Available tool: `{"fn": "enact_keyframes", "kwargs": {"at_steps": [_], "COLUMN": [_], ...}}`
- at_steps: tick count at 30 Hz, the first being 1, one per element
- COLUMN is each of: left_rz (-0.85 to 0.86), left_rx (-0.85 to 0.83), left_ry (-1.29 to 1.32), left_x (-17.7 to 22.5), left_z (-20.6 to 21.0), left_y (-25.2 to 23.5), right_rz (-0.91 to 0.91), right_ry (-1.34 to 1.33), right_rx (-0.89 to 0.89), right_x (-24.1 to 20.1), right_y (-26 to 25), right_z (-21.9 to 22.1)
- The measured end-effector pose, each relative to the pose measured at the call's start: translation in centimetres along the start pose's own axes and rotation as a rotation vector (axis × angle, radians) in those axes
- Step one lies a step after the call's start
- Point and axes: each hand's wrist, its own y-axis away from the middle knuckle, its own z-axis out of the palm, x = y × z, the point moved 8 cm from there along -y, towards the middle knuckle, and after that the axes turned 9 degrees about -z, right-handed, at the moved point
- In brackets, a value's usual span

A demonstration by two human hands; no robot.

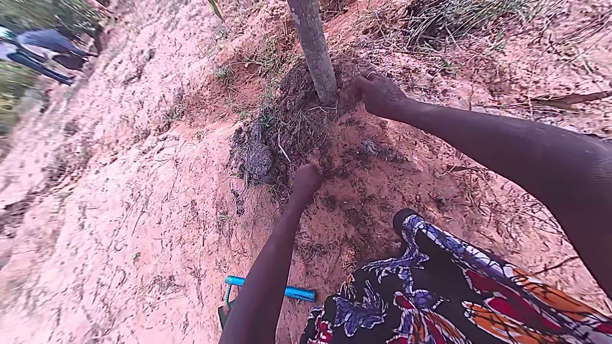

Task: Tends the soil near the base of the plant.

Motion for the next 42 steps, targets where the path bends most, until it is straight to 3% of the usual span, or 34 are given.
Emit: {"fn": "enact_keyframes", "kwargs": {"at_steps": [5, 9, 12, 15, 18, 21, 23, 28, 34, 38, 42], "left_rz": [0.111, 0.285, 0.422, 0.510, 0.528, 0.413, 0.381, 0.338, 0.301, 0.364, 0.347], "left_rx": [0.047, 0.244, 0.389, 0.366, 0.337, 0.265, 0.263, 0.158, 0.231, 0.314, 0.269], "left_ry": [0.803, 0.915, 1.019, 0.920, 0.498, 0.091, -0.043, -0.111, -0.030, -0.095, -0.102], "left_x": [-1.0, 2.6, 6.6, 11.2, 15.3, 17.4, 18.1, 18.1, 17.3, 17.8, 17.9], "left_z": [-2.1, -6.3, -10.0, -12.4, -12.7, -11.7, -11.7, -11.1, -9.9, -9.8, -9.0], "left_y": [-0.3, -1.3, -2.1, -3.6, -5.0, -5.8, -5.5, -4.7, -4.8, -4.0, -4.2], "right_rz": [0.111, 0.331, 0.266, 0.254, 0.233, 0.226, 0.239, 0.244, 0.210, 0.197, 0.203], "right_ry": [-0.041, -0.098, 0.020, 0.068, 0.094, 0.106, 0.087, 0.050, 0.046, 0.038, 0.033], "right_rx": [0.156, 0.230, 0.244, 0.258, 0.261, 0.241, 0.224, 0.202, 0.216, 0.222, 0.223], "right_x": [3.1, 6.4, 6.7, 6.6, 6.9, 7.1, 6.9, 6.9, 6.8, 7.0, 6.9], "right_y": [4.2, 8.0, 10.5, 11.3, 11.4, 11.5, 11.6, 11.5, 11.7, 11.7, 11.7], "right_z": [0.2, 2.0, 3.8, 4.4, 4.6, 4.7, 4.6, 4.8, 4.7, 5.0, 4.9]}}
